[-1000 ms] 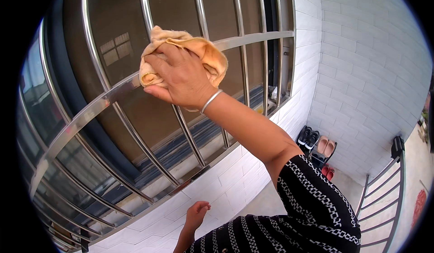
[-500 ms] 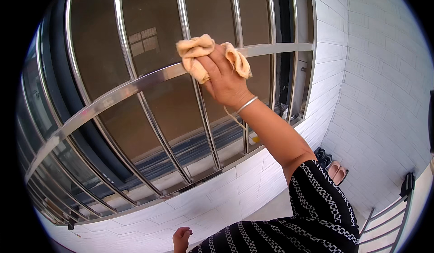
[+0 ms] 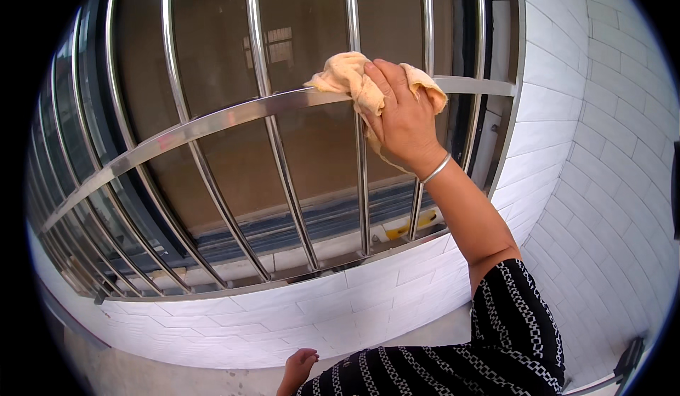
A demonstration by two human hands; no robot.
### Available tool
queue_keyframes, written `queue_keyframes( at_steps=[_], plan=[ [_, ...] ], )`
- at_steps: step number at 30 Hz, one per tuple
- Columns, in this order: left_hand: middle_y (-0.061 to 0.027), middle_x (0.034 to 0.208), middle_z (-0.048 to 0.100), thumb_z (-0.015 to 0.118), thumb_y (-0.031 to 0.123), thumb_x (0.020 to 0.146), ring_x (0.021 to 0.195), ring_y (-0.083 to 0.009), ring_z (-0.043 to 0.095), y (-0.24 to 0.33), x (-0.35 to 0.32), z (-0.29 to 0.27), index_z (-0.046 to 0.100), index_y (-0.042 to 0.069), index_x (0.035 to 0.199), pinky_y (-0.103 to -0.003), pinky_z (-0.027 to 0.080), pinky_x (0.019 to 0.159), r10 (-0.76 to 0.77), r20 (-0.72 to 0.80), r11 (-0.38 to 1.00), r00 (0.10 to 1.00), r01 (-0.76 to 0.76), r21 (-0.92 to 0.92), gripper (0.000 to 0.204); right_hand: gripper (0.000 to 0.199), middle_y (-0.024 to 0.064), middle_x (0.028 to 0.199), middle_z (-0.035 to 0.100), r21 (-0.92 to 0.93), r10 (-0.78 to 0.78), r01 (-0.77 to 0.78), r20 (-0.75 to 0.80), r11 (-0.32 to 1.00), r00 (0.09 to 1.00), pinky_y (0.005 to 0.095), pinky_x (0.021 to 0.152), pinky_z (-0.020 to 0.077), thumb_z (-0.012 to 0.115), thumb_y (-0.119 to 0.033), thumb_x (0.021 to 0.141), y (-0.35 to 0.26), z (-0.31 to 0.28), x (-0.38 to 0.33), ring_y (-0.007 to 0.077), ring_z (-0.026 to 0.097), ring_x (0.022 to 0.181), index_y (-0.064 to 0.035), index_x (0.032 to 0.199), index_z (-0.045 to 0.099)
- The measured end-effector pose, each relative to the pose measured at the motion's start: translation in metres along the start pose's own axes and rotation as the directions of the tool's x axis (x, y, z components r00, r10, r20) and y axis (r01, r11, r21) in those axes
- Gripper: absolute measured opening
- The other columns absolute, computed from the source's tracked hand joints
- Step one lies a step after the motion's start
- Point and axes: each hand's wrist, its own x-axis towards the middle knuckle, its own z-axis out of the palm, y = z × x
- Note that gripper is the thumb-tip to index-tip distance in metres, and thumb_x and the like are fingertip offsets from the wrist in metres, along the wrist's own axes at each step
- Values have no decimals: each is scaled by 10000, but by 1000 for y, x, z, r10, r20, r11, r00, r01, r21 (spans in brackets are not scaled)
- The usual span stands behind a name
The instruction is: The person scrubs a metal railing with a steel wool pad, then wipes it with a cloth. They dip the cloth into a metal bowl of water and continue wiping the railing and a nearby window frame.
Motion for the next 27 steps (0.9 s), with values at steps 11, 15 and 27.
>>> queue_keyframes(
  at_steps=[11, 15, 27],
  plan=[
    [-114, 886, 688, 588, 60, 851, 818, -172, 665, 17, -6, -49, 620, -26, 1014, -276, 514, 757, 25, -150, 998, 988, -15, 67, 187, 214, 93, 1026, 588, -175, 70, -63, 35, 983, 997, 361, 670, 493, 639, -274, 836, 55, -20, -4, 242, 613, 835, -61, 852, 654],
    [-129, 891, 696, 578, 97, 851, 830, -171, 671, -14, -14, -68, 600, -47, 1055, -262, 514, 712, -42, -102, 989, 994, 57, 139, 250, 197, 111, 1149, 540, 77, 249, -246, -30, 966, 968, 367, 788, 477, 663, -168, 825, 68, -24, -9, 295, 593, 927, -40, 975, 649],
    [-137, 972, 664, 592, 198, 882, 899, -209, 624, -35, -48, -76, 582, -16, 1148, -322, 486, 818, -128, -142, 981, 982, 146, 128, 342, 213, 99, 1026, 598, 4, 325, -334, -245, 942, 913, 324, 741, 490, 643, -187, 844, 118, -75, 31, 250, 605, 865, -71, 1022, 643]
  ],
)
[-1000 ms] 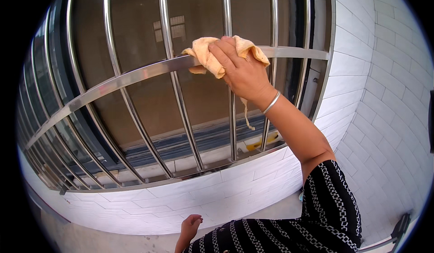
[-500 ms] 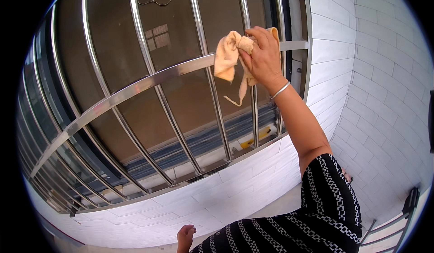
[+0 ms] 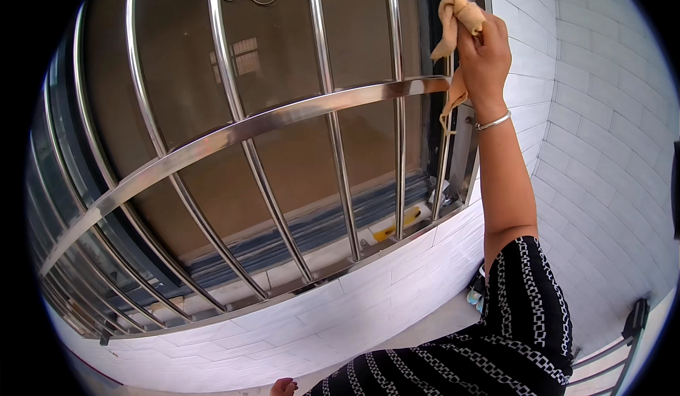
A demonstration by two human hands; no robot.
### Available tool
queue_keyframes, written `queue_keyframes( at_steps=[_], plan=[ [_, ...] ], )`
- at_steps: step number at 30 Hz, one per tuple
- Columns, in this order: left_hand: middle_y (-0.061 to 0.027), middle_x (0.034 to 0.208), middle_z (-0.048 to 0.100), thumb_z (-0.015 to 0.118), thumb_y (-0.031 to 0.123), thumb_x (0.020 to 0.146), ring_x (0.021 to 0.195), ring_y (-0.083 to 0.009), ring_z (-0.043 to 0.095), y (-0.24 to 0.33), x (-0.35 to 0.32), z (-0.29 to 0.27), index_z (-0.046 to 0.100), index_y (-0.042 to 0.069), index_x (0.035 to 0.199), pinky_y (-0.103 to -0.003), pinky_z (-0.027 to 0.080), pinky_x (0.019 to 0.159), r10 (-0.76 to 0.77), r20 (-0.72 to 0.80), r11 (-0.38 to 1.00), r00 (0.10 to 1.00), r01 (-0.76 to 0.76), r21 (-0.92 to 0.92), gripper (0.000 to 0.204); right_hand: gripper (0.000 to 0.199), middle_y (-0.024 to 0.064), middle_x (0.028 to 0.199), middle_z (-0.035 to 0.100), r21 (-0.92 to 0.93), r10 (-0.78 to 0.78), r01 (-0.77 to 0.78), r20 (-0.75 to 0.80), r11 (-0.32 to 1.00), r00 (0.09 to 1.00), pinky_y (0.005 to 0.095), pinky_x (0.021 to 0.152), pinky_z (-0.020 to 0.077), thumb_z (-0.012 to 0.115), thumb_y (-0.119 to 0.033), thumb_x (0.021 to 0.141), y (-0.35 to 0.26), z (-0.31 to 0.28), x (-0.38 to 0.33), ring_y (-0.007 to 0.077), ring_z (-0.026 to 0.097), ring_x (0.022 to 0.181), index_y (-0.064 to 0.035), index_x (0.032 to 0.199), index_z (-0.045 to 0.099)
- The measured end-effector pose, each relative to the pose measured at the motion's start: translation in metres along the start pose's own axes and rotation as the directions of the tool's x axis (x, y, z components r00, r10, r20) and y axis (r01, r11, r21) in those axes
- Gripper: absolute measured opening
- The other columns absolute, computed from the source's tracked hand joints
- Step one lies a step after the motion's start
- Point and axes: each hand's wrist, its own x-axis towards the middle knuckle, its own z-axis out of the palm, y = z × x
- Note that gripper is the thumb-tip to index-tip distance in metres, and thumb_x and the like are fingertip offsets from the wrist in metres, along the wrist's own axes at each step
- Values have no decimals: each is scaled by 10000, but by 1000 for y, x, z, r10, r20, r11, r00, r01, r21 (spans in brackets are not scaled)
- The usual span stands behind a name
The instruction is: The person scrubs a metal railing with a steel wool pad, then wipes it with a cloth. They dip the cloth into a metal bowl of water and continue wiping the railing and a nearby window frame.
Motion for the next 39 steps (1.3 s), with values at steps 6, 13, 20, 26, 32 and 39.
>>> queue_keyframes(
  at_steps=[6, 13, 20, 26, 32, 39],
  plan=[
    [-130, 936, 670, 601, 214, 877, 865, -206, 634, 5, 25, 14, 609, -13, 1101, -313, 494, 789, 108, 25, 983, 994, -103, -150, 319, 357, 215, 838, 616, -2, -5, 6, 393, 1000, 920, 425, 726, 464, 537, -305, 883, -11, 21, -69, 345, 595, 827, 39, 911, 630],
    [-129, 894, 696, 585, 109, 852, 835, -177, 673, 83, 43, 49, 601, -50, 1048, -268, 520, 735, 122, 189, 992, 974, -121, -20, 253, 287, 146, 922, 680, -332, 387, -298, 910, 895, 150, 362, 706, 492, 521, -289, 835, -2, 45, 9, 302, 644, 770, -67, 936, 671],
    [-90, 915, 667, 560, -5, 860, 878, -151, 627, 170, 53, 62, 599, -28, 1014, -271, 490, 817, 413, 362, 905, 836, -420, -65, 160, 208, 138, 901, 653, 170, 27, -179, 648, 969, 761, 341, 764, 495, 561, -110, 870, 23, -13, -47, 289, 629, 832, -56, 1064, 615],
    [-142, 1056, 622, 588, -33, 792, 989, -281, 598, 437, 9, 22, 608, 21, 1038, -331, 450, 878, 933, 159, 254, 324, -901, 352, 253, 162, 121, 922, 638, -213, 172, -133, 176, 968, 969, 403, 736, 491, 575, -163, 835, 102, -42, 9, 334, 606, 828, -64, 944, 643],
    [-124, 1200, 540, 620, 2, 766, 1130, -321, 517, 621, -3, 111, 551, 41, 1160, -392, 439, 942, 913, 288, -404, -288, -736, 543, 402, 180, 140, 854, 653, -317, 205, 99, 792, 943, 575, 437, 777, 481, 539, -207, 855, 99, -7, -25, 349, 617, 839, -74, 907, 648],
    [-137, 1350, 456, 628, 58, 787, 1250, -317, 432, 695, 46, 215, 446, 64, 1312, -401, 372, 1049, 849, 373, -526, -373, -658, 539, 556, 173, 172, 778, 634, 1, 79, -90, 462, 996, 883, 443, 683, 484, 529, -127, 845, 93, -18, -50, 356, 608, 775, -7, 773, 631]
  ],
)
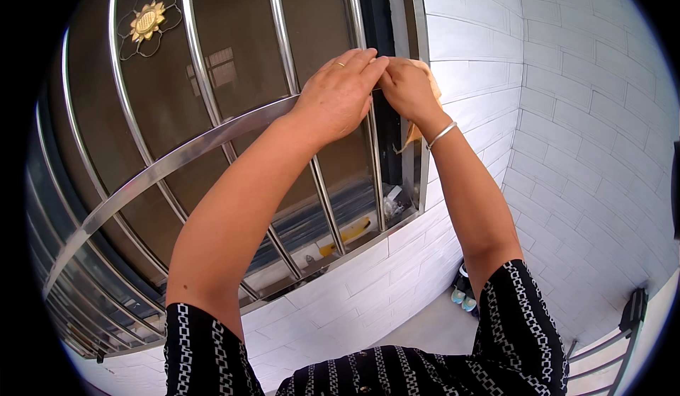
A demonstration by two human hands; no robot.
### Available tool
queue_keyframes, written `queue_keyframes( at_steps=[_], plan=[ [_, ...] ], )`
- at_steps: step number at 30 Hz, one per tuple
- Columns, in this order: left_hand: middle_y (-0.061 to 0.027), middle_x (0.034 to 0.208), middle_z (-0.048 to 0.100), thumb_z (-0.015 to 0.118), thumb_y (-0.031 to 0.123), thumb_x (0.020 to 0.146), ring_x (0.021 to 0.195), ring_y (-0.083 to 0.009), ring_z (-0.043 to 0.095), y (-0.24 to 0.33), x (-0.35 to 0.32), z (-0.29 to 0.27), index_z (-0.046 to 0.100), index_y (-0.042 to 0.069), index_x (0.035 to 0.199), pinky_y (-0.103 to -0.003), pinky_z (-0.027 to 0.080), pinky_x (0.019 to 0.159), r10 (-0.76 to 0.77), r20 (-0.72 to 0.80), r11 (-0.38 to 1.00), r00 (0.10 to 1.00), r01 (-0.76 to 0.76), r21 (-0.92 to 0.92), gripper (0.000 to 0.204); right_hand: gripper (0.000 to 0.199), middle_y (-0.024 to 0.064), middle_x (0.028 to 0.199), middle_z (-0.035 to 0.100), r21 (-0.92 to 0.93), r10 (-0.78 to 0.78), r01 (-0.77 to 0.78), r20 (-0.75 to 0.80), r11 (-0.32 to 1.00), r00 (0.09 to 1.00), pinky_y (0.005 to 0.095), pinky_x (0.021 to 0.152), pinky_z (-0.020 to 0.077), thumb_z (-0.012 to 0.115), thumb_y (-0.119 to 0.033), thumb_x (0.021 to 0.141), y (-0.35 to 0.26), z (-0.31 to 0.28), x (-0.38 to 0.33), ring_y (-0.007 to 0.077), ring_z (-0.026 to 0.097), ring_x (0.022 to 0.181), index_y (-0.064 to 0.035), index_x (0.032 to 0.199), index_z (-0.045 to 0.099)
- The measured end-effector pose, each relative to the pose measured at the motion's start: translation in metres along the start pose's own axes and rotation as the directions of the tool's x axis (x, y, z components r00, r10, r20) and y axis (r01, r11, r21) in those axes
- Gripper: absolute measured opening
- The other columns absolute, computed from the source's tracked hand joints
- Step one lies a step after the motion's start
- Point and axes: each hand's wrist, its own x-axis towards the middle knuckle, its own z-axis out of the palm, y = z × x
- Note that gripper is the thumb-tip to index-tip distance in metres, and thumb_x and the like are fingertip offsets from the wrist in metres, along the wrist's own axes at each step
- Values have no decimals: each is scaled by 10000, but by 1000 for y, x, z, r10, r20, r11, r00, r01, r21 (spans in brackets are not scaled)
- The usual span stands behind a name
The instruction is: The person scrubs a metal railing with a steel wool pad, then wipes it with a cloth. They dip the cloth into a metal bowl of water and continue wiping the railing and a nearby window frame.
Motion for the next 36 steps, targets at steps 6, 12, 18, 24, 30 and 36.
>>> queue_keyframes(
  at_steps=[6, 12, 18, 24, 30, 36],
  plan=[
    [-105, 1240, 516, 637, 20, 763, 1051, -323, 570, 6, -30, -13, 484, 146, 1245, -391, 512, 855, -90, -56, 980, 994, 78, -181, 521, 271, 126, 705, 611, 482, 391, -354, 26, 801, 920, 330, 615, 454, 470, -193, 971, -70, 0, -29, 199, 578, 653, 17, 899, 625],
    [-63, 983, 587, 646, -52, 677, 843, -261, 616, -26, -117, -137, 612, 105, 1037, -335, 525, 671, -102, -310, 994, 945, 109, 6, 395, 341, 116, 1220, 562, 478, -270, 285, -101, 831, 958, 291, 899, 454, 592, -150, 882, -202, 43, -14, 229, 551, 1100, -24, 1198, 562],
    [-89, 937, 599, 642, -67, 646, 800, -244, 610, -69, -257, -275, 654, 58, 929, -308, 522, 643, -42, -348, 899, 937, 187, 396, 309, 600, 132, 1340, 478, 366, -593, 596, -136, 715, 794, 396, 1011, 403, 694, -120, 753, -328, 109, -3, 290, 473, 1219, -81, 1319, 498],
    [-127, 1014, 593, 604, -97, 633, 927, -306, 587, -96, -339, -341, 623, 18, 1013, -394, 485, 842, -287, -119, 823, 951, 308, 478, 398, 576, 133, 1157, 591, 195, -529, 505, 100, 841, 843, 385, 857, 483, 652, -307, 783, -431, 160, 16, 269, 583, 1023, -67, 1283, 498],
    [-124, 1138, 572, 682, 172, 662, 1136, -294, 471, -106, -324, -346, 526, -8, 1190, -410, 402, 985, -365, 28, 789, 931, 293, 540, 579, 295, 143, 831, 668, 284, -376, 271, 834, 920, 403, 386, 675, 502, 547, -211, 771, -474, 168, 106, 300, 635, 786, 13, 941, 634],
    [-86, 1186, 581, 702, 168, 656, 1104, -260, 494, -114, -361, -335, 547, 48, 1202, -365, 376, 1009, -213, -25, 803, 977, 190, 564, 580, 281, 147, 951, 664, 187, -393, 378, 56, 907, 918, 371, 784, 509, 635, -171, 751, -484, 190, 30, 263, 645, 895, -26, 992, 639]
  ],
)
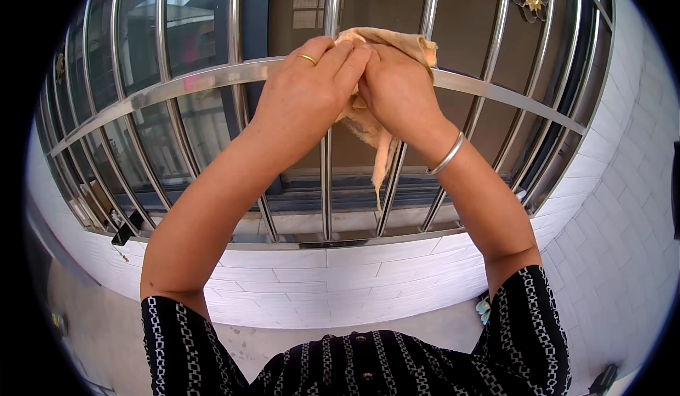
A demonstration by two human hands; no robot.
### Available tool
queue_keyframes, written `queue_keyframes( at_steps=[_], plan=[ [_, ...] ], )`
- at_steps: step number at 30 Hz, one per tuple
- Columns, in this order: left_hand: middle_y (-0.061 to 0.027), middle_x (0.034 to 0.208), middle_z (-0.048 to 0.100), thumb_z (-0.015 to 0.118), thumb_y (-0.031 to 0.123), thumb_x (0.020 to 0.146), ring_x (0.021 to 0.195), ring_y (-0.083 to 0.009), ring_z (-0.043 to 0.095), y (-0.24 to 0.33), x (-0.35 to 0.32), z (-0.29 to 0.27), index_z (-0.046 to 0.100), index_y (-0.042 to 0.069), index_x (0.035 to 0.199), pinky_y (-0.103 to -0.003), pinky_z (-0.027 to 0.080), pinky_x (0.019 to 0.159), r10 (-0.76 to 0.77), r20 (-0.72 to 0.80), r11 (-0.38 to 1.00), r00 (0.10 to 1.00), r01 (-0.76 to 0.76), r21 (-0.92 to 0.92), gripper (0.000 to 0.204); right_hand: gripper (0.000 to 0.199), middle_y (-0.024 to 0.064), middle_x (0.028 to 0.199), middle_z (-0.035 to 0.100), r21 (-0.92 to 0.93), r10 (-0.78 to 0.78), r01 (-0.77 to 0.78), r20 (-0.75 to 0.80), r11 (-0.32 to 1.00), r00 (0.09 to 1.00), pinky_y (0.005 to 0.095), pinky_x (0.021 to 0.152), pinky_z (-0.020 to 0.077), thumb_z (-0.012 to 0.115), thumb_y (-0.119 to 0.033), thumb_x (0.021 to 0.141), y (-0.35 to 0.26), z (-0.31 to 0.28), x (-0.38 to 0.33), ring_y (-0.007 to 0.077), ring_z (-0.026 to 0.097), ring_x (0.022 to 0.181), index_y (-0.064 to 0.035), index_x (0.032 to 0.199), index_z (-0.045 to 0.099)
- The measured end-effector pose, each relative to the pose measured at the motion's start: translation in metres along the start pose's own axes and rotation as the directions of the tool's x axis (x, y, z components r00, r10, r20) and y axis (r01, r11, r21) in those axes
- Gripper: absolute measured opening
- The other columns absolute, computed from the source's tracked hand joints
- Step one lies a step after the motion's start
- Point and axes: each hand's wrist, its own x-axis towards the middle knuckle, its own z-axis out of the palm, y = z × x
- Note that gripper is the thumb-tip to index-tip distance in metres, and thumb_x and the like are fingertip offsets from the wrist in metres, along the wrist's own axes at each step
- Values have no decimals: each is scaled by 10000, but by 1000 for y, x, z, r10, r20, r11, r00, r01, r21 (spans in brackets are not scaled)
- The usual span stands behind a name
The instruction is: The person scrubs a metal railing with a steel wool pad, then wipes it with a cloth. They dip the cloth into a metal bowl of water and continue wiping the railing and a nearby window frame.
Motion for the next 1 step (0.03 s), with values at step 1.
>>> queue_keyframes(
  at_steps=[1],
  plan=[
    [-90, 1175, 588, 713, 163, 646, 1160, -257, 478, 9, -8, -6, 536, 98, 1248, -330, 353, 1035, -18, 41, 996, 999, 22, -84, 630, 281, 147, 951, 664, -12, -8, 8, -4, 1000, 1000, 371, 784, 509, 635, -171, 751, 0, -7, 2, 263, 645, 895, -26, 992, 639]
  ],
)
